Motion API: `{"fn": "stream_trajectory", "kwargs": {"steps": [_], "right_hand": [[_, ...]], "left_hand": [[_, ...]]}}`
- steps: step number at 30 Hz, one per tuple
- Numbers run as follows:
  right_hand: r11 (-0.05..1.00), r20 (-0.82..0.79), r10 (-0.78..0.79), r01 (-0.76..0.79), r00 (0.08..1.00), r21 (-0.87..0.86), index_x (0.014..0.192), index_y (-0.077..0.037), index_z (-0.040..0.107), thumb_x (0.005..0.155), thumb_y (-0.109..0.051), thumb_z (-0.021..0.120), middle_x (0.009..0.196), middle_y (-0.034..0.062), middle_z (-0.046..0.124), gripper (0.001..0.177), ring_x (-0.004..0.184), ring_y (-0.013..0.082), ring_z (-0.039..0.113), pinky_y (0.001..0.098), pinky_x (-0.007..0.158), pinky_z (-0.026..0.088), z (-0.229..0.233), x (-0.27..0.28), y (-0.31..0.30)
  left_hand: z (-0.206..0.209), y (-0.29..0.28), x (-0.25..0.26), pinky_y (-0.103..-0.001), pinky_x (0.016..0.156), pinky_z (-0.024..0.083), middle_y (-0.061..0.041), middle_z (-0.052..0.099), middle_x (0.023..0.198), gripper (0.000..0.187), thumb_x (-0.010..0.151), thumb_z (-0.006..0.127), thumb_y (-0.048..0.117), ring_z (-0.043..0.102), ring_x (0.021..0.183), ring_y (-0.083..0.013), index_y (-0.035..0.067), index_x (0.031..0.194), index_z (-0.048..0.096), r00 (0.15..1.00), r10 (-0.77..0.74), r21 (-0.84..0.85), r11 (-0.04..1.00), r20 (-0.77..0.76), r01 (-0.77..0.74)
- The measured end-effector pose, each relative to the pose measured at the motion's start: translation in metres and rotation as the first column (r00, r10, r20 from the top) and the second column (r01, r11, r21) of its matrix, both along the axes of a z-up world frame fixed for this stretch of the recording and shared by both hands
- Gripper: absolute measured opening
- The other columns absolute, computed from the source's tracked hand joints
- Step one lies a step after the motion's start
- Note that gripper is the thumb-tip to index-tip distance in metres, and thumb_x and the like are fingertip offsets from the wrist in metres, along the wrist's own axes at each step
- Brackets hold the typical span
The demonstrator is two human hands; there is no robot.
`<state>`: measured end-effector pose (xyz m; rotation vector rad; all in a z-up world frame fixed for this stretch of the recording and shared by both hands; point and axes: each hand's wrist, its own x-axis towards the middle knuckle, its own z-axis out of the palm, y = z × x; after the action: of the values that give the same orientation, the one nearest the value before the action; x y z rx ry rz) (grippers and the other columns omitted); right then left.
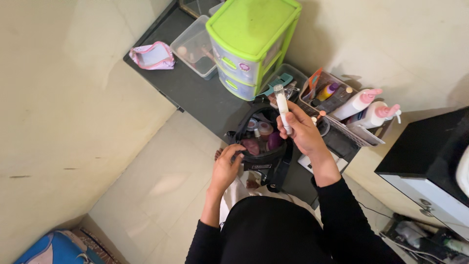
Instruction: The person stands at a vanity table and takes cosmetic items out of a black bag one at a time, placing powder compacts, bottles, and makeup items onto the table and into a pink pouch. They arrange the items on the table surface as they unpack.
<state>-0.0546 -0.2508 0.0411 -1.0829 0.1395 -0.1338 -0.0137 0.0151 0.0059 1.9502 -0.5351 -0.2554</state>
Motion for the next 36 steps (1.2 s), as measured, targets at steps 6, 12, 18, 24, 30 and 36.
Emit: {"fn": "stream_trajectory", "kwargs": {"steps": [6, 12, 18, 24, 30, 36], "right_hand": [[0.991, 0.012, -0.103, 0.104, 0.995, -0.083, 0.153, -0.002, 0.047, 0.094, -0.005, 0.067, 0.102, 0.0020, 0.063, 0.062, 0.082, 0.0112, 0.059, 0.0265, 0.069, 0.049, -0.003, -0.019, -0.040], [0.758, 0.046, -0.590, 0.573, 0.806, -0.312, 0.124, 0.000, 0.063, 0.088, 0.009, 0.073, 0.104, 0.0034, 0.069, 0.039, 0.083, 0.0094, 0.065, 0.0221, 0.065, 0.052, -0.010, -0.044, -0.098], [0.528, 0.182, -0.745, 0.734, 0.642, -0.427, 0.106, 0.001, 0.070, 0.084, 0.014, 0.080, 0.104, 0.0046, 0.073, 0.028, 0.093, 0.0089, 0.070, 0.0221, 0.083, 0.059, -0.014, -0.070, -0.145], [0.440, 0.219, -0.766, 0.741, 0.605, -0.507, 0.110, 0.001, 0.068, 0.086, 0.011, 0.080, 0.104, 0.0058, 0.073, 0.029, 0.092, 0.0090, 0.067, 0.0222, 0.078, 0.056, -0.020, -0.076, -0.161], [0.353, 0.120, -0.718, 0.508, 0.686, -0.786, 0.113, -0.002, 0.072, 0.089, -0.001, 0.078, 0.102, 0.0077, 0.075, 0.025, 0.087, 0.0117, 0.071, 0.0261, 0.079, 0.056, -0.026, -0.069, -0.172], [0.188, 0.099, -0.637, 0.278, 0.765, -0.942, 0.112, -0.002, 0.073, 0.084, -0.007, 0.081, 0.100, 0.0190, 0.074, 0.029, 0.084, 0.0281, 0.073, 0.0388, 0.077, 0.055, -0.045, -0.044, -0.178]], "left_hand": [[-0.005, -0.006, 0.003, -0.034, 0.083, 0.058, -0.008, 0.071, 0.124, 0.024, 0.091, 0.069, 0.006, 0.070, 0.101, -0.0267, 0.012, 0.114, 0.071, 1.000, -0.014, 0.033, 0.999, 0.012, 0.013], [-0.015, -0.010, 0.005, -0.033, 0.081, 0.060, -0.007, 0.070, 0.125, 0.025, 0.092, 0.065, 0.003, 0.073, 0.099, -0.0212, 0.010, 0.115, 0.069, 0.992, -0.003, 0.032, 0.999, -0.124, 0.007], [-0.025, -0.013, 0.009, -0.032, 0.086, 0.059, -0.009, 0.071, 0.123, 0.028, 0.092, 0.063, -0.002, 0.074, 0.098, -0.0208, 0.008, 0.117, 0.069, 0.997, -0.061, -0.019, 0.998, -0.045, 0.060], [-0.024, -0.019, 0.011, -0.031, 0.083, 0.059, -0.009, 0.072, 0.118, 0.027, 0.092, 0.062, -0.004, 0.074, 0.094, -0.0187, 0.007, 0.116, 0.069, 0.994, -0.073, -0.020, 0.997, -0.083, 0.072], [-0.015, -0.024, 0.012, -0.031, 0.081, 0.058, -0.008, 0.073, 0.118, 0.027, 0.092, 0.061, -0.005, 0.072, 0.089, -0.0184, 0.006, 0.114, 0.070, 0.996, -0.078, 0.009, 0.997, -0.052, 0.079], [-0.013, -0.027, 0.012, -0.031, 0.081, 0.058, -0.009, 0.074, 0.114, 0.026, 0.091, 0.062, -0.004, 0.073, 0.087, -0.0191, 0.007, 0.114, 0.070, 0.996, -0.070, 0.041, 0.997, -0.064, 0.073]]}}
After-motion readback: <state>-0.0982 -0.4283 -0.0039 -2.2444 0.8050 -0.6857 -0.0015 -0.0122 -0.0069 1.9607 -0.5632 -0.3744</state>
